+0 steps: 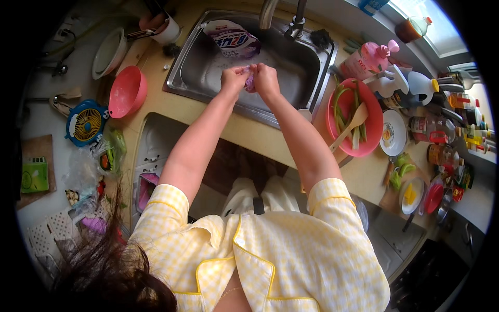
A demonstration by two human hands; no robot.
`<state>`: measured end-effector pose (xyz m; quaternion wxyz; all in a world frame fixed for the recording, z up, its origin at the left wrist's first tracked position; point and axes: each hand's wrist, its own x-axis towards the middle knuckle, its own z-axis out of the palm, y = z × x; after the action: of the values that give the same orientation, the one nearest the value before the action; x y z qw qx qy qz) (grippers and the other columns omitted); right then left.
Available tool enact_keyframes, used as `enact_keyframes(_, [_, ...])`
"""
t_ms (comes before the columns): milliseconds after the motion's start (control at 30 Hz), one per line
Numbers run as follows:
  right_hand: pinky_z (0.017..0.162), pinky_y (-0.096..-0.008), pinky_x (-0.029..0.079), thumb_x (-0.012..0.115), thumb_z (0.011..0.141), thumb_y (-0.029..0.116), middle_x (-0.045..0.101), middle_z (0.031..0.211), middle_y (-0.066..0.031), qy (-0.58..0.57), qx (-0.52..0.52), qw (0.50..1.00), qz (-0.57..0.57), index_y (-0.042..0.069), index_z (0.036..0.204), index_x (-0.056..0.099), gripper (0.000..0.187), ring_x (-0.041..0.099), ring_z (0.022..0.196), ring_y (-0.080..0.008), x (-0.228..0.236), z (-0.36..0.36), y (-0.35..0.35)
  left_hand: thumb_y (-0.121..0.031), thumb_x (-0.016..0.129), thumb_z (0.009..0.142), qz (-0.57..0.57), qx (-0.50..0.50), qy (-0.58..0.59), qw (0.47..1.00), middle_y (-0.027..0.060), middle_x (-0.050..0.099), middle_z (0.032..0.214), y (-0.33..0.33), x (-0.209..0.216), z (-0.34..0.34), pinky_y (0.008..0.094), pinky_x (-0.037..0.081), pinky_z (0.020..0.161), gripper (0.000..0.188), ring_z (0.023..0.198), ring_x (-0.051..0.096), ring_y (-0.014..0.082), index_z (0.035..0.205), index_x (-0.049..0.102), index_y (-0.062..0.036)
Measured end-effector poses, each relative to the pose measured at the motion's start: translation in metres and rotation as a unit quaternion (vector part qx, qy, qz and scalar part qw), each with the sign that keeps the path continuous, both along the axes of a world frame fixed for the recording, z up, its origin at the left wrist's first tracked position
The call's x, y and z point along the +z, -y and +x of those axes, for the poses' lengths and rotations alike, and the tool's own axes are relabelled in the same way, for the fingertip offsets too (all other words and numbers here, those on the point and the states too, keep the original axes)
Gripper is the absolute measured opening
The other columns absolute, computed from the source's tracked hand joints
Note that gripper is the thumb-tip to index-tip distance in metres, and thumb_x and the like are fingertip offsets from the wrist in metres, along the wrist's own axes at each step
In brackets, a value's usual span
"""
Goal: The person washes a purple cloth in the kitchen sink, then walks to the balcony and wipes the exterior of a refrigerator with the cloth. The person opens the refrigerator door briefly before closing it and continuing to wipe the surface.
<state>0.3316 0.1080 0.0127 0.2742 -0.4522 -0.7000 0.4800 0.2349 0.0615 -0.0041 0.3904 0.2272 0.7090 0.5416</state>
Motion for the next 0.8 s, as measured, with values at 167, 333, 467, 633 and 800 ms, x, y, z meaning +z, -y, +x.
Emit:
enact_keyframes(167, [0.041,-0.0344,0.048,0.048,0.092,0.023,0.058,0.061,-0.0193,0.011,0.026,0.998,-0.057,-0.007,0.080,0.058,0.033,0.058,0.041,-0.0250,0.007,-0.002,0.001,-0.004,0.064,0.077,-0.026,0.016,-0.001,1.000,0.0090,0.067,0.086,0.002,0.012,0.001,0.0252,0.048,0.064,0.020,0.073,0.059,0.0098,0.095,0.064,0.0044])
enact_keyframes(333, [0.043,-0.0305,0.053,0.045,0.094,0.030,0.058,0.065,-0.0113,-0.021,0.080,0.996,-0.032,-0.003,0.092,0.058,0.035,0.059,0.047,-0.0194,-0.035,-0.009,-0.026,-0.008,0.058,0.085,0.044,-0.058,0.017,0.997,0.0059,0.064,0.093,-0.005,-0.012,-0.021,0.0261,0.049,0.067,0.024,0.077,0.060,0.0121,0.106,0.059,0.0023])
enact_keyframes(467, [0.072,-0.0372,0.054,0.040,0.095,0.036,0.059,0.093,-0.0072,-0.097,0.084,0.947,-0.295,0.006,0.117,0.048,0.038,0.062,0.081,-0.0189,-0.021,-0.005,-0.016,-0.003,0.050,0.087,0.052,-0.130,0.050,0.989,0.0062,0.056,0.113,0.010,0.011,-0.014,0.0264,0.047,0.078,0.034,0.098,0.054,0.0117,0.122,0.049,-0.0027])
enact_keyframes(633, [0.077,-0.0357,0.052,0.041,0.095,0.032,0.059,0.098,-0.0076,-0.188,0.117,0.892,-0.395,0.005,0.117,0.048,0.036,0.060,0.085,-0.0173,0.004,-0.022,0.027,-0.002,0.049,0.087,0.086,-0.004,0.096,0.992,0.0104,0.051,0.115,0.067,0.011,-0.031,0.0281,0.049,0.076,0.033,0.098,0.054,0.0150,0.120,0.048,-0.0012])
enact_keyframes(800, [0.074,-0.0353,0.054,0.041,0.095,0.032,0.060,0.097,-0.0090,-0.129,0.321,0.834,-0.429,0.000,0.114,0.050,0.038,0.061,0.085,-0.0184,0.038,-0.061,0.125,-0.004,0.060,0.081,0.077,0.081,-0.038,0.993,0.0074,0.062,0.088,0.212,0.021,-0.057,0.0271,0.052,0.067,0.021,0.078,0.060,0.0141,0.101,0.057,0.0017])
